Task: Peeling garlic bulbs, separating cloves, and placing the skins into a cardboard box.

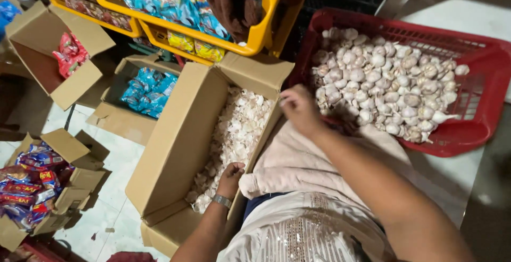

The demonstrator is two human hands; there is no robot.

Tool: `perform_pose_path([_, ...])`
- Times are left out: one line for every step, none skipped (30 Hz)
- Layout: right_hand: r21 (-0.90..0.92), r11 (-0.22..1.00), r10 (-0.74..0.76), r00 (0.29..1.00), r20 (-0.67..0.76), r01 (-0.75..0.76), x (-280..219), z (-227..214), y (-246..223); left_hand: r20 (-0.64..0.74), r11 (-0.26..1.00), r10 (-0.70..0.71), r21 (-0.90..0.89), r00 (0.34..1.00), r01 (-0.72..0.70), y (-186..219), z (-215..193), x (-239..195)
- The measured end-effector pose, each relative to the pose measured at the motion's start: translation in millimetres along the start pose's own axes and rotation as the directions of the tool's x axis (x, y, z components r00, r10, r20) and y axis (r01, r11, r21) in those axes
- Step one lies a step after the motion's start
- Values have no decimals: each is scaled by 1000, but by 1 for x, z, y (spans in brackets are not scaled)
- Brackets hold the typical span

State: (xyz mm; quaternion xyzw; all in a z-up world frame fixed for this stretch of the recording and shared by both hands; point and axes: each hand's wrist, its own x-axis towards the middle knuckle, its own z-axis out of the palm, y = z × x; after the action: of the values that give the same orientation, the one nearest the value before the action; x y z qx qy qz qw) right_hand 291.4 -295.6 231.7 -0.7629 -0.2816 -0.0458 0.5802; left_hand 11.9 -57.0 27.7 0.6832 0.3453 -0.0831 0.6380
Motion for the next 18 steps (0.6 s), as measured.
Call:
perform_pose_path([4,1000,12,1000,-3,-12,-10,17,4,2,1000,-10,8,1000,10,-3,1,1])
perform_pose_path([-70,993,-81,988,129,90,-19,35,7,12,1000,-6,-3,1000,6,-6,1,2])
perform_pose_path([-127,969,-173,949,265,212,-23,53,10,15,1000,8,-19,1000,-7,-6,1,8])
perform_pose_path([-121,970,-175,949,263,213,-24,56,-1,10,1000,8,-15,1000,-8,-6,3,9])
perform_pose_path([-194,932,-241,925,295,305,-25,60,-11,14,1000,19,-21,1000,-19,-7,4,9])
perform_pose_path([-262,881,-302,894,331,395,-25,65,-22,18,999,30,-27,999,-30,-8,5,9])
perform_pose_path([-252,881,-309,890,335,400,-19,70,-25,6,999,29,-30,1000,-29,0,4,5])
perform_pose_path([-321,839,-336,883,327,439,-12,75,-28,-11,991,61,116,998,-59,8,2,1])
perform_pose_path([-392,792,-356,876,325,468,-9,77,-30,-17,963,86,257,996,-78,14,5,-5])
perform_pose_path([-385,795,-354,874,333,469,-2,83,-29,-23,965,77,252,997,-69,8,-6,1])
perform_pose_path([-390,791,-340,868,363,472,2,88,-28,-43,915,92,398,995,-67,0,-14,6])
perform_pose_path([-394,786,-325,860,392,477,6,93,-27,-58,843,108,534,992,-60,-8,-23,11])
perform_pose_path([-382,793,-314,856,410,474,5,97,-17,-65,850,85,525,994,-39,-9,-28,8])
perform_pose_path([-436,833,-96,865,492,340,3,101,-8,-99,806,36,592,994,29,-9,-34,6])
perform_pose_path([-495,840,117,817,565,222,2,109,0,-149,758,-13,644,989,107,-12,-40,0])
perform_pose_path([-479,846,117,796,594,234,4,104,-4,-169,768,-39,626,985,138,-32,-44,3])
perform_pose_path([-513,834,186,773,606,201,9,103,-9,-119,739,-95,657,988,150,-52,-51,3])
perform_pose_path([-548,818,254,747,615,173,14,103,-15,-69,710,-152,686,986,157,-72,-58,1])
